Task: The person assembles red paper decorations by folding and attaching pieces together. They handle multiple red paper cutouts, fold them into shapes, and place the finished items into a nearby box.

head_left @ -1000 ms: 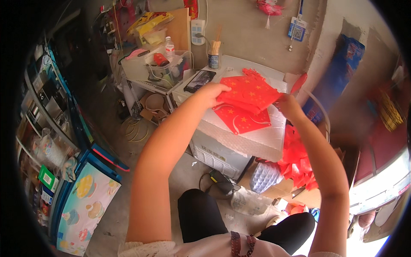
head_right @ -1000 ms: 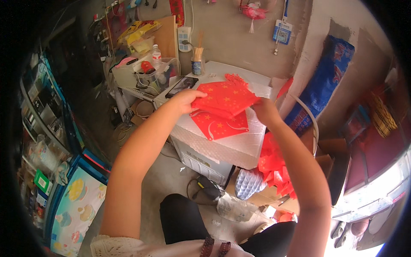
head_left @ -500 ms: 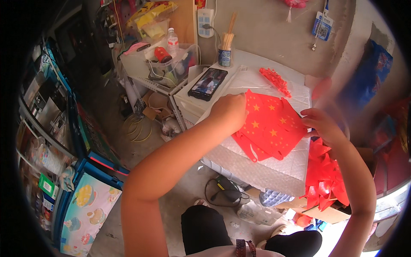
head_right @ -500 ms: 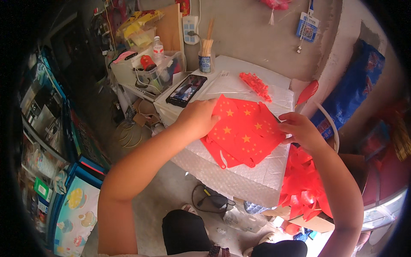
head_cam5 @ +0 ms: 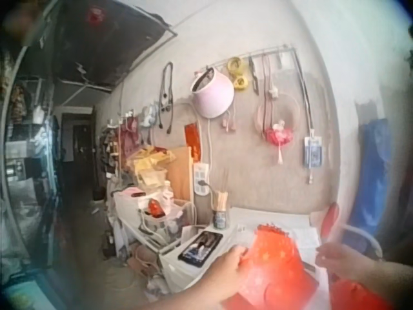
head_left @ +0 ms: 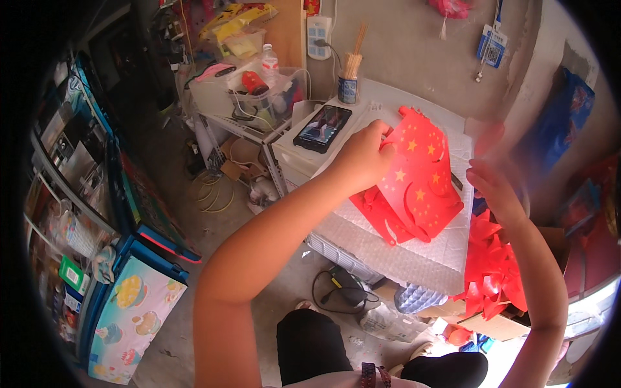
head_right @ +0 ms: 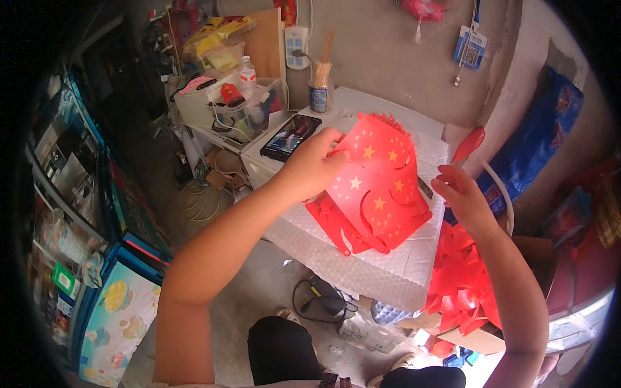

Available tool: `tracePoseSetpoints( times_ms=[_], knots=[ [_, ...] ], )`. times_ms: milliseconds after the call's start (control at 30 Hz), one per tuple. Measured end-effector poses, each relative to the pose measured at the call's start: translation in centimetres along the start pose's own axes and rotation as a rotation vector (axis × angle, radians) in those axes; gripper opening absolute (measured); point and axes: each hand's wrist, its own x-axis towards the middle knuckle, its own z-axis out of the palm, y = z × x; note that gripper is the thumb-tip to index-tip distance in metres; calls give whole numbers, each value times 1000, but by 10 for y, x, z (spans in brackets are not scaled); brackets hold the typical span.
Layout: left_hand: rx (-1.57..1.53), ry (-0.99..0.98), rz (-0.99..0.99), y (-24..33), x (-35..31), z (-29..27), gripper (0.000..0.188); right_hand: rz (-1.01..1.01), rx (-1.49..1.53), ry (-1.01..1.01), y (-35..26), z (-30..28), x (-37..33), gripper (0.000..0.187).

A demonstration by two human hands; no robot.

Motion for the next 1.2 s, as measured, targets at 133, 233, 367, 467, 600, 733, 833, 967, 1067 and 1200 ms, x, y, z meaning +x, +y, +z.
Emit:
tracePoseSetpoints(
  times_ms=[133,233,367,467,600,733,833,967,1067,1200],
  knots=[
    [-408,-25,8,9,-3,-7,26,5,192,46,-19,-1,-14,61],
    [-742,-24,10,27,-10,-8,27,54,402,4,-18,-8,-20,66],
    [-1063,20,-16,42,-29,1,31,74,738,-181,-26,-10,-35,62],
    [-1175,25,30,48,-51,11,33,99,937,-239,-33,-3,-58,52],
    [-1200,0,74,54,-85,21,32,30,1089,-197,-39,12,-101,33],
    [-1152,-30,98,69,-112,25,36,-55,1052,-95,-40,15,-144,24],
    [-1151,-103,141,66,-129,19,47,-70,1013,-77,-38,13,-168,25],
    [-1310,-255,142,57,-146,7,58,-69,1029,-139,-35,4,-191,25],
    [-1355,-312,142,73,-157,10,69,-79,991,-148,-35,-7,-210,23],
    [-1343,-512,240,75,-173,20,74,-58,925,-135,-30,-9,-229,22]
  ],
)
